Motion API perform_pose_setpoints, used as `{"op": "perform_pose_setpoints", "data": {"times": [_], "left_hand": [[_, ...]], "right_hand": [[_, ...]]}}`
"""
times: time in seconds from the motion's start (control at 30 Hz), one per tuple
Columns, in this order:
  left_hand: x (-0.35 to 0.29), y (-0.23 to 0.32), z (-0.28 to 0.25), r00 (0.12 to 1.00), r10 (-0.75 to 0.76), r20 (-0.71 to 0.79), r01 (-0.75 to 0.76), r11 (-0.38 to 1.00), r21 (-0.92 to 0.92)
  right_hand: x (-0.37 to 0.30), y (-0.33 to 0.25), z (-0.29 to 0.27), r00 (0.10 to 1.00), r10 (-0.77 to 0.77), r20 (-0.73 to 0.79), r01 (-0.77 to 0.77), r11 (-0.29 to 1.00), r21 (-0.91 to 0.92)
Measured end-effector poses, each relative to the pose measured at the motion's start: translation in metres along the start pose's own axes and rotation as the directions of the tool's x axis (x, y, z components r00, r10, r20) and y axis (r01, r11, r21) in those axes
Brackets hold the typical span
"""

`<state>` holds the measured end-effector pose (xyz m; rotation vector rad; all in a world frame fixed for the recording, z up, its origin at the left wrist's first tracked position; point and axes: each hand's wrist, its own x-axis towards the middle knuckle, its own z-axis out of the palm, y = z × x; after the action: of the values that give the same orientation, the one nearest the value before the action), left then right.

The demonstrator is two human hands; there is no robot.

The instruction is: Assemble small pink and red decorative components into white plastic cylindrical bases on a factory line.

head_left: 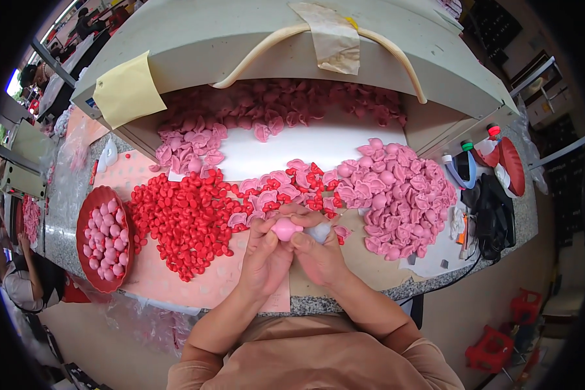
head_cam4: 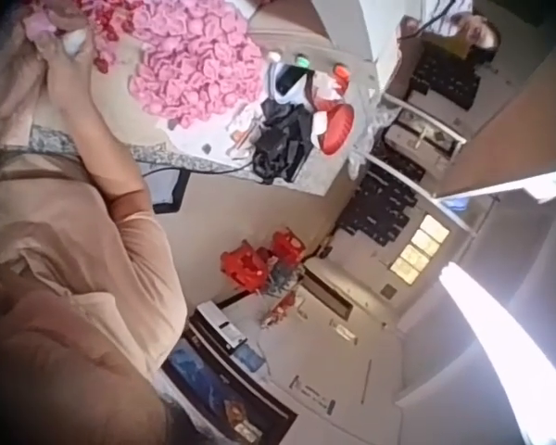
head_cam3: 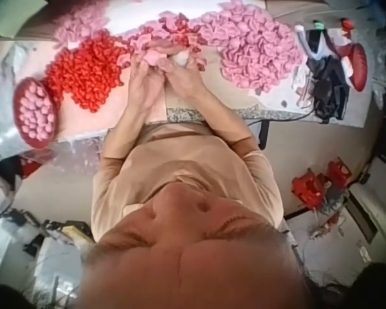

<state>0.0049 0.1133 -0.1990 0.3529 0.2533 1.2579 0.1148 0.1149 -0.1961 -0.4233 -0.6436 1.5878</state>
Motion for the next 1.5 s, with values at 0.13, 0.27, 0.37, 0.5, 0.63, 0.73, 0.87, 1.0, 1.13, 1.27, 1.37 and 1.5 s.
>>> {"op": "perform_pose_setpoints", "data": {"times": [0.13,0.27,0.37,0.5,0.63,0.73,0.87,1.0,1.13,1.27,1.37,1.5], "left_hand": [[-0.002,-0.001,-0.008,1.000,0.007,0.020,-0.008,1.000,0.014],[-0.003,-0.001,-0.006,1.000,0.009,0.012,-0.009,1.000,0.010],[-0.002,0.000,0.003,0.998,0.003,-0.060,-0.005,0.999,-0.038],[-0.005,-0.002,-0.005,1.000,0.027,-0.010,-0.027,1.000,-0.012],[-0.005,-0.005,-0.002,1.000,0.028,0.001,-0.028,1.000,0.008],[-0.002,-0.006,-0.005,0.999,0.018,0.031,-0.018,1.000,-0.013],[-0.004,-0.002,0.000,0.999,0.036,0.011,-0.036,0.999,0.006],[0.004,-0.004,-0.002,1.000,0.026,0.014,-0.026,1.000,-0.002],[-0.001,0.004,0.000,0.999,0.053,-0.006,-0.053,0.999,0.003],[-0.002,0.004,0.001,1.000,0.012,-0.002,-0.012,1.000,0.007],[0.002,-0.011,-0.002,0.989,0.058,0.134,-0.043,0.993,-0.110],[-0.002,-0.010,0.001,0.992,0.066,0.109,-0.055,0.993,-0.107]], "right_hand": [[-0.001,-0.001,0.003,1.000,0.002,-0.020,-0.002,1.000,0.019],[-0.001,0.001,0.002,1.000,-0.005,-0.009,0.005,1.000,0.007],[-0.001,0.002,0.000,1.000,-0.016,0.003,0.017,1.000,-0.017],[-0.004,0.000,0.004,0.999,-0.033,0.022,0.033,0.999,-0.035],[-0.007,-0.001,0.001,1.000,-0.007,0.012,0.007,1.000,-0.020],[-0.005,-0.002,-0.002,1.000,-0.016,0.008,0.016,0.999,-0.047],[-0.004,-0.001,0.003,1.000,-0.013,0.021,0.014,0.999,-0.038],[0.001,-0.003,-0.001,0.999,-0.029,-0.023,0.029,1.000,-0.009],[0.001,0.003,0.003,1.000,-0.013,-0.009,0.013,1.000,0.015],[-0.004,0.005,0.010,0.997,-0.021,-0.074,0.016,0.998,-0.065],[-0.012,-0.003,0.005,0.989,-0.099,-0.106,0.081,0.984,-0.161],[-0.015,0.000,-0.004,0.994,-0.042,-0.105,0.027,0.990,-0.138]]}}
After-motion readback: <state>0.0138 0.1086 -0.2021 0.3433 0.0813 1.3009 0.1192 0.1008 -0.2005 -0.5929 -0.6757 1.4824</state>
